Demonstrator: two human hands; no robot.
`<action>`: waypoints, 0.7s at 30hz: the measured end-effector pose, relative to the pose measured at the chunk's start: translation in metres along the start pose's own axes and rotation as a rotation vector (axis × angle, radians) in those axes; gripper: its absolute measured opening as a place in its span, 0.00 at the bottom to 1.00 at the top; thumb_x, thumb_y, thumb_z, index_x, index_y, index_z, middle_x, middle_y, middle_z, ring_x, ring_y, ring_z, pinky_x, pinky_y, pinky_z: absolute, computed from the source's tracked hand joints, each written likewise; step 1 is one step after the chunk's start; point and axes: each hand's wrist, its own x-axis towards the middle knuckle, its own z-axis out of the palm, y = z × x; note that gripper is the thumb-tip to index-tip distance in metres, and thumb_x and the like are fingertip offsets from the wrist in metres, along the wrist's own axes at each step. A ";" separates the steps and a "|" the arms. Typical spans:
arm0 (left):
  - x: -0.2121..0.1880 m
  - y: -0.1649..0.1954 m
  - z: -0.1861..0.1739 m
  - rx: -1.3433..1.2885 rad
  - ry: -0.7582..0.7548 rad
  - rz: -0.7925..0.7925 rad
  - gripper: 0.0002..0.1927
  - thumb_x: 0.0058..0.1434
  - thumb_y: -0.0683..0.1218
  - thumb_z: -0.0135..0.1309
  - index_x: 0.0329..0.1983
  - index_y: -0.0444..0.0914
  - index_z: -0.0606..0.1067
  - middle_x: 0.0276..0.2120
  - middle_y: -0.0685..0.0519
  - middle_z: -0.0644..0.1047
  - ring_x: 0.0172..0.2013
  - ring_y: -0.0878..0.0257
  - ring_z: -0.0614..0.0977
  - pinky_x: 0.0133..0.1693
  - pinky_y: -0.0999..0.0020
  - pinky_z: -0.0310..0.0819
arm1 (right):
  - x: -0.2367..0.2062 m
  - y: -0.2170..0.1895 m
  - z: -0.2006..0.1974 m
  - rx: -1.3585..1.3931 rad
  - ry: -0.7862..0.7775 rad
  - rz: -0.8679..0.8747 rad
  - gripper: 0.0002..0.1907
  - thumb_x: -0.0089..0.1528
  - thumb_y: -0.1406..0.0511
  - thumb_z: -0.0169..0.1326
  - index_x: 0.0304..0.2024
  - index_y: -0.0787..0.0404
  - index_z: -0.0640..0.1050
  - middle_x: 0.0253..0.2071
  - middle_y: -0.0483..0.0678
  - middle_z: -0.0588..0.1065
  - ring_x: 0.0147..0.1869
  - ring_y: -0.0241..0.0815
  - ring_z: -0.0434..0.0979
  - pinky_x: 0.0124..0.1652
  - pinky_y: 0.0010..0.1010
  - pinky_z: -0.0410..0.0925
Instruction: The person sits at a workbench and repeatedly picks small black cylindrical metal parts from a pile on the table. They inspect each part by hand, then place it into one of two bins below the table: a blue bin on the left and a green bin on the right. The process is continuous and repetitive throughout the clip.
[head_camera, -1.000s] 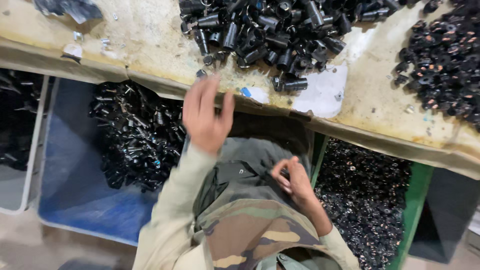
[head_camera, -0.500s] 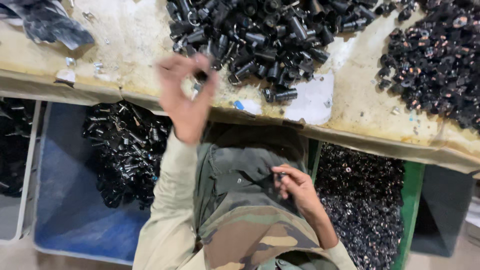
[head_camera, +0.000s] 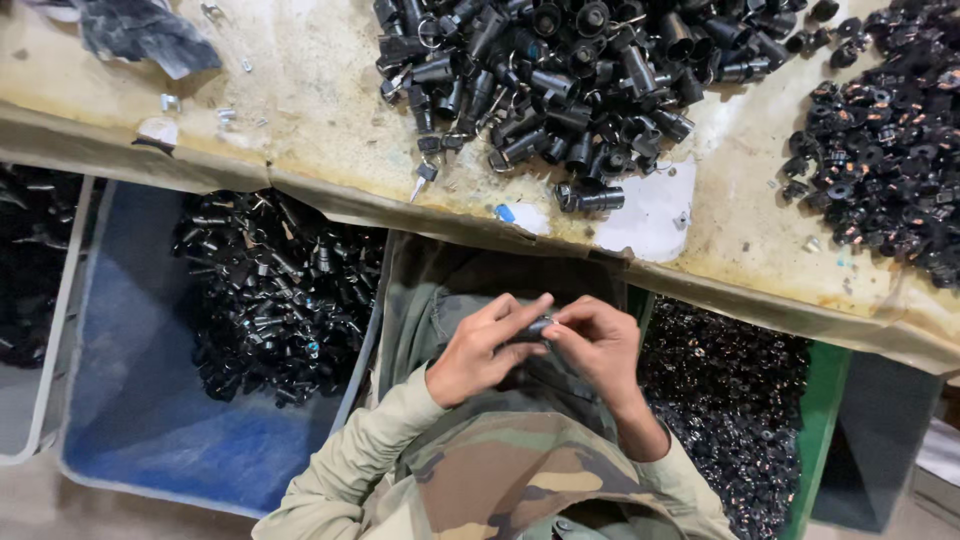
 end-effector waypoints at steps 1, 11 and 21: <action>-0.001 0.000 0.001 0.021 -0.008 0.035 0.37 0.59 0.37 0.64 0.72 0.39 0.67 0.37 0.45 0.71 0.34 0.51 0.74 0.38 0.61 0.72 | 0.005 -0.008 0.000 -0.104 -0.039 0.010 0.08 0.59 0.70 0.66 0.38 0.67 0.81 0.34 0.47 0.79 0.34 0.31 0.77 0.33 0.20 0.70; -0.013 0.000 0.015 0.195 0.022 0.197 0.42 0.57 0.34 0.60 0.75 0.34 0.60 0.43 0.42 0.76 0.43 0.45 0.80 0.44 0.57 0.76 | -0.007 -0.022 -0.004 -0.438 -0.044 -0.228 0.06 0.57 0.72 0.62 0.38 0.66 0.81 0.30 0.47 0.78 0.29 0.29 0.77 0.28 0.21 0.69; -0.012 0.005 0.003 0.685 -0.159 0.352 0.33 0.52 0.46 0.65 0.63 0.36 0.72 0.38 0.53 0.77 0.56 0.53 0.76 0.67 0.38 0.49 | -0.040 0.035 -0.012 0.111 -0.268 0.420 0.05 0.62 0.68 0.60 0.33 0.65 0.82 0.22 0.46 0.81 0.18 0.28 0.72 0.19 0.19 0.63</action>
